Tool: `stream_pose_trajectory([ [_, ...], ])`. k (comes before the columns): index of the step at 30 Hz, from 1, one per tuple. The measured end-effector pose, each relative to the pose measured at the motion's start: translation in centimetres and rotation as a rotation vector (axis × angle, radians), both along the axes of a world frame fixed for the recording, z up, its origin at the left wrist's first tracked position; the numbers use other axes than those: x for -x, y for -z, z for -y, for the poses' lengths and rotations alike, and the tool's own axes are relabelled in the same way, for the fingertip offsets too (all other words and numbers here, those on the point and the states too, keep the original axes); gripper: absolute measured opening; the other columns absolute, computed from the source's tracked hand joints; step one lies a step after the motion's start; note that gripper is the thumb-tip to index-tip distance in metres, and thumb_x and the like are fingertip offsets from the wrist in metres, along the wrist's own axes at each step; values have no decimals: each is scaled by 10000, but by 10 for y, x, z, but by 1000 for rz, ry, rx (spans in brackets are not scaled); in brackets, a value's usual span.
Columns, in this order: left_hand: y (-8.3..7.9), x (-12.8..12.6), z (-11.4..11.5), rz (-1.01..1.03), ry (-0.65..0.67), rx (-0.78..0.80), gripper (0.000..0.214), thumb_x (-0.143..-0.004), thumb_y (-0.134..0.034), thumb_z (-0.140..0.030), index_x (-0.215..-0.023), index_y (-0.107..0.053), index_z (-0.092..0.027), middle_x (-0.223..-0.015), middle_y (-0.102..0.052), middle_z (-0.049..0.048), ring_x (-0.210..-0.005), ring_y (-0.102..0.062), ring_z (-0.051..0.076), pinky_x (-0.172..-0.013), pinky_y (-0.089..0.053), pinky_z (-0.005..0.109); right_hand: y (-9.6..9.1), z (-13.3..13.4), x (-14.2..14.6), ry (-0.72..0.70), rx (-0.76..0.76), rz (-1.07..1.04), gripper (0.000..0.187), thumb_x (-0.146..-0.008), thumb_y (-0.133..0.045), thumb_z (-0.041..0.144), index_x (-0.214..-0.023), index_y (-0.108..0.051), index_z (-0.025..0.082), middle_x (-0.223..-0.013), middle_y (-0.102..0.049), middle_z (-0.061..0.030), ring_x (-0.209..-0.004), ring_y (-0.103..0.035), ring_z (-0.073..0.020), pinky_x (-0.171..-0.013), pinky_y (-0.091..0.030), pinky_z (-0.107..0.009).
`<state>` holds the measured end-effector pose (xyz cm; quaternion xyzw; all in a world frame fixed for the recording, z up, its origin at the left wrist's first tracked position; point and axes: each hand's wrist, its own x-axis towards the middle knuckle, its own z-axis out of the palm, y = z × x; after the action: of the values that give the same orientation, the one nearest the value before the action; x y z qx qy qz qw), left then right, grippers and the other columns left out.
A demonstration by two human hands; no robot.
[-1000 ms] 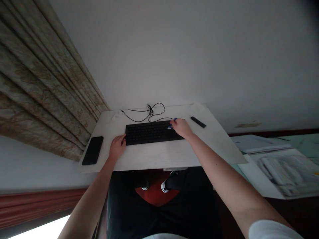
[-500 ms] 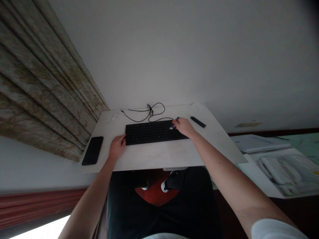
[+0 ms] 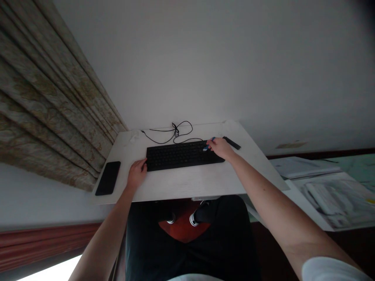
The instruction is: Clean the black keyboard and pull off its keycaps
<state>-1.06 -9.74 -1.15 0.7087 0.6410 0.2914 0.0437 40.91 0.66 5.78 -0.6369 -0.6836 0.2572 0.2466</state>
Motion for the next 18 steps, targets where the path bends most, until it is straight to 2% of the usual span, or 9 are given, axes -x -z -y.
stream_pose_trajectory([
  [5,0,1,2,7,3,-15,407,-948,-442,-272,-1282,-657,-185,-1257,-703,110,-1181,-640,275,-1077,-499,502,4,1,7,-59,-3,-33,296,-1011,-486,296,-903,-725,159,-843,-764,-90,-665,-691,-161,-631,-511,-250],
  [9,1,1,1,16,5,-12,402,-946,-446,-275,-1277,-661,-196,-1250,-706,107,-1179,-641,275,-1070,-505,504,2,-2,-11,-43,-28,73,272,-995,-523,285,-863,-723,155,-844,-761,-108,-696,-700,-179,-666,-508,-260],
  [12,1,1,1,15,10,-13,402,-942,-448,-273,-1273,-664,-201,-1245,-708,107,-1174,-642,279,-1070,-504,512,-2,-4,-26,4,1,75,280,-998,-510,263,-863,-725,146,-828,-759,-108,-679,-696,-177,-666,-510,-260],
  [15,1,1,1,15,10,-14,404,-942,-451,-278,-1283,-657,-208,-1251,-706,101,-1181,-638,278,-1074,-501,508,-2,-2,-27,-6,22,15,295,-1012,-475,249,-909,-731,145,-841,-764,-94,-666,-693,-161,-653,-511,-247],
  [18,0,2,1,13,9,-4,403,-949,-443,-292,-1276,-660,-201,-1260,-703,105,-1184,-638,280,-1078,-497,510,0,1,-25,-45,-15,59,302,-1017,-474,268,-914,-731,148,-868,-767,-93,-703,-701,-162,-669,-506,-241],
])
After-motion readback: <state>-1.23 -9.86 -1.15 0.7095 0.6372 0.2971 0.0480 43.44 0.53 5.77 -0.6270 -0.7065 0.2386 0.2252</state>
